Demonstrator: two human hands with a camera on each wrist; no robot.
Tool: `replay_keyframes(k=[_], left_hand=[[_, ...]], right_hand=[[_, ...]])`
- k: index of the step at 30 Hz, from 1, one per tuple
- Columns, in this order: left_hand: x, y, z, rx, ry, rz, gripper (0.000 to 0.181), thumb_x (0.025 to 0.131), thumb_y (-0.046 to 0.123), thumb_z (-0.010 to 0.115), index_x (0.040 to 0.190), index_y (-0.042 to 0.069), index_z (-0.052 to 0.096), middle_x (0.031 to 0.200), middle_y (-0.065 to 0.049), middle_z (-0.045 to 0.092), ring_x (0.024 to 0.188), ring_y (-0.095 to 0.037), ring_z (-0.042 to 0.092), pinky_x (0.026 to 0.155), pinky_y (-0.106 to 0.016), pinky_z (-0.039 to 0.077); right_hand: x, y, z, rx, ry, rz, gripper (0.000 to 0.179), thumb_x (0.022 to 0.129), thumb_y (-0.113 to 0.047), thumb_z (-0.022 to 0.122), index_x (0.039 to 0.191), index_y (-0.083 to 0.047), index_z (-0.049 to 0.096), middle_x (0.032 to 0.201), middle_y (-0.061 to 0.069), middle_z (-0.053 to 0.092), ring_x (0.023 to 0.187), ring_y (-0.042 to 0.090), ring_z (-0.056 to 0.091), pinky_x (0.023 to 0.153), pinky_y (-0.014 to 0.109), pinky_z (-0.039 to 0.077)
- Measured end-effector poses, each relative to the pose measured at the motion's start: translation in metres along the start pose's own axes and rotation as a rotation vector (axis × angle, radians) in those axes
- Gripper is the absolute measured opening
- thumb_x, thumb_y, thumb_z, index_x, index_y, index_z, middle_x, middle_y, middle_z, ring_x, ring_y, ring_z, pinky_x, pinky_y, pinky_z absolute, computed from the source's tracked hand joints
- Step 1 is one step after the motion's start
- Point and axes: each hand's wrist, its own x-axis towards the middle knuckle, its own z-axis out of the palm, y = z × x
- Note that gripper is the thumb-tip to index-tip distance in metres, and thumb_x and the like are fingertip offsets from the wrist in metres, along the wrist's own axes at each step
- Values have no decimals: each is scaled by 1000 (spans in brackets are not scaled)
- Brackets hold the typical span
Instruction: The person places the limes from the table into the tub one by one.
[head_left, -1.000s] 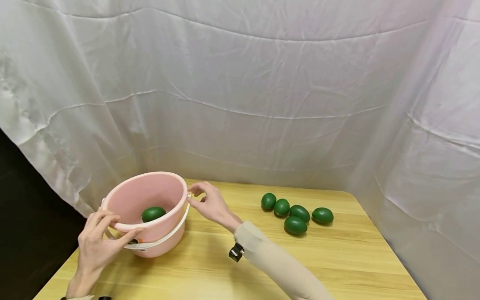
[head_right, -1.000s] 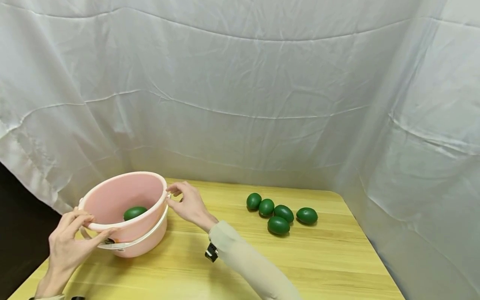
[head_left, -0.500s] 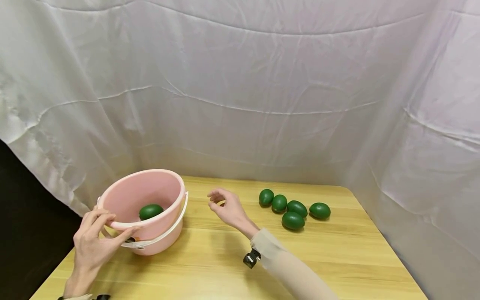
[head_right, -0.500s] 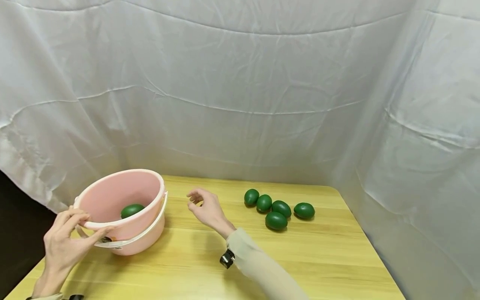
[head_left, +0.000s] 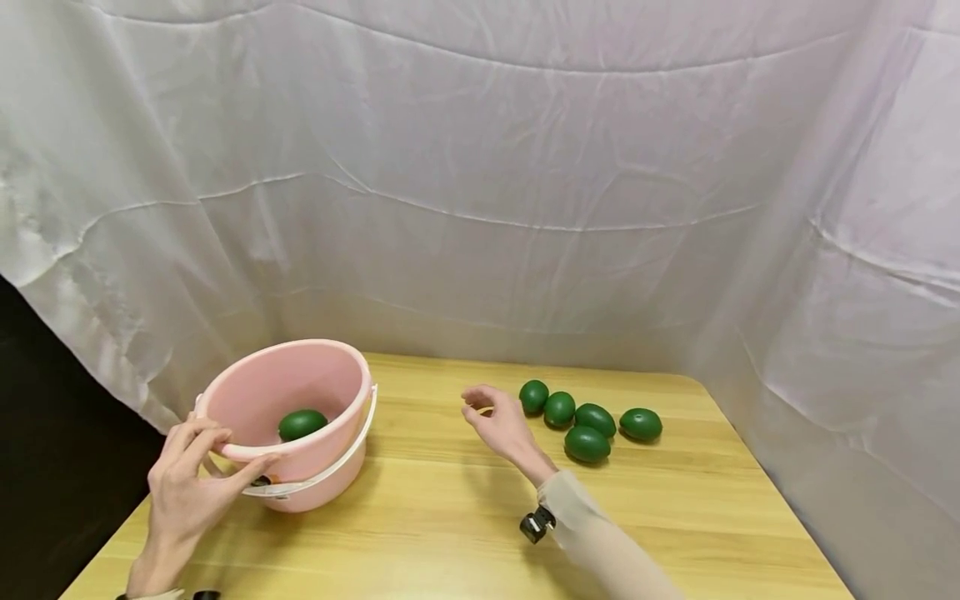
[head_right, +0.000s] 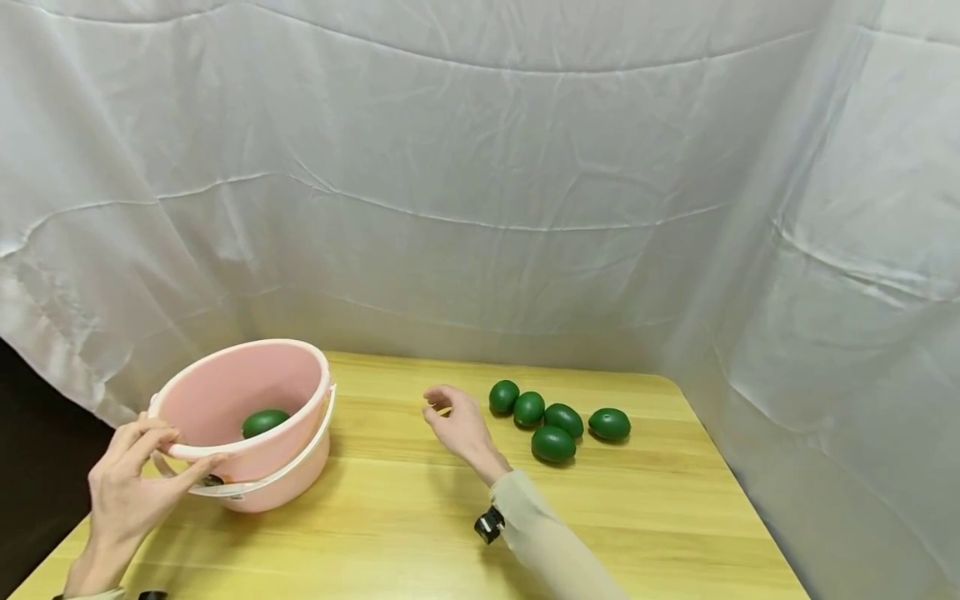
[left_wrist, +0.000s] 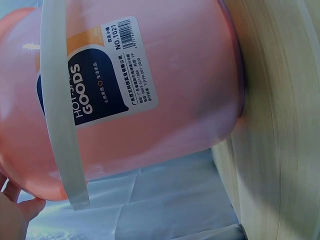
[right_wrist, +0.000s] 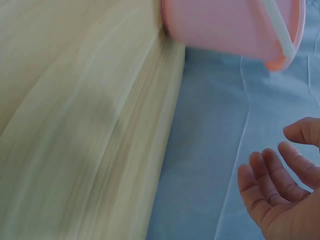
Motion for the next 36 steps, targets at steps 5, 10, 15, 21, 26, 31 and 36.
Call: replay_keyframes(k=[5,10,15,21,26,31,36], left_hand=[[4,6,1,16,4,5,80,68,72,74,71,-7,61,80,-20,55,100,9,44,95,-3,34],[8,13,1,6,13,11,80,69,72,73,70,-7,60,79,-22,54,100,9,43,93,-3,33],[11,18,1,10,11,2,81,70,72,72,70,-8,59,79,-21,53,101,10,43,95,-3,33],[11,20,0,17,-2,-5,80,71,72,71,71,-8,59,80,-21,54,102,11,42,93,-2,32],[11,21,-1,19,-3,1,81,72,72,71,71,-8,59,79,-21,53,102,11,42,98,-3,33],[12,21,-1,14,-4,4,80,71,71,71,71,-8,59,79,-20,53,101,10,43,101,-5,34],[11,18,-1,12,-18,1,80,71,71,71,71,-7,59,80,-20,54,102,10,43,101,-5,33]], right_hand=[[-4,13,-15,0,53,38,19,93,-15,67,111,-14,70,109,10,72,97,20,68,84,35,57],[-8,23,-31,-48,67,87,21,93,-20,67,113,-16,70,111,6,71,97,21,68,82,37,57],[-14,33,-46,-108,50,164,27,94,-24,67,120,-17,67,120,8,68,107,25,65,87,43,55],[-22,45,-64,-226,72,220,33,93,-26,67,124,-15,65,123,10,64,112,28,61,90,48,52],[-29,57,-79,-297,85,213,36,93,-24,67,126,-10,64,127,12,63,116,33,59,92,52,51],[-35,70,-92,-396,87,175,39,91,-21,68,126,-4,64,126,18,62,115,37,59,93,55,49],[-41,80,-103,-442,74,190,41,90,-18,68,126,1,62,127,22,61,119,41,55,98,58,44]])
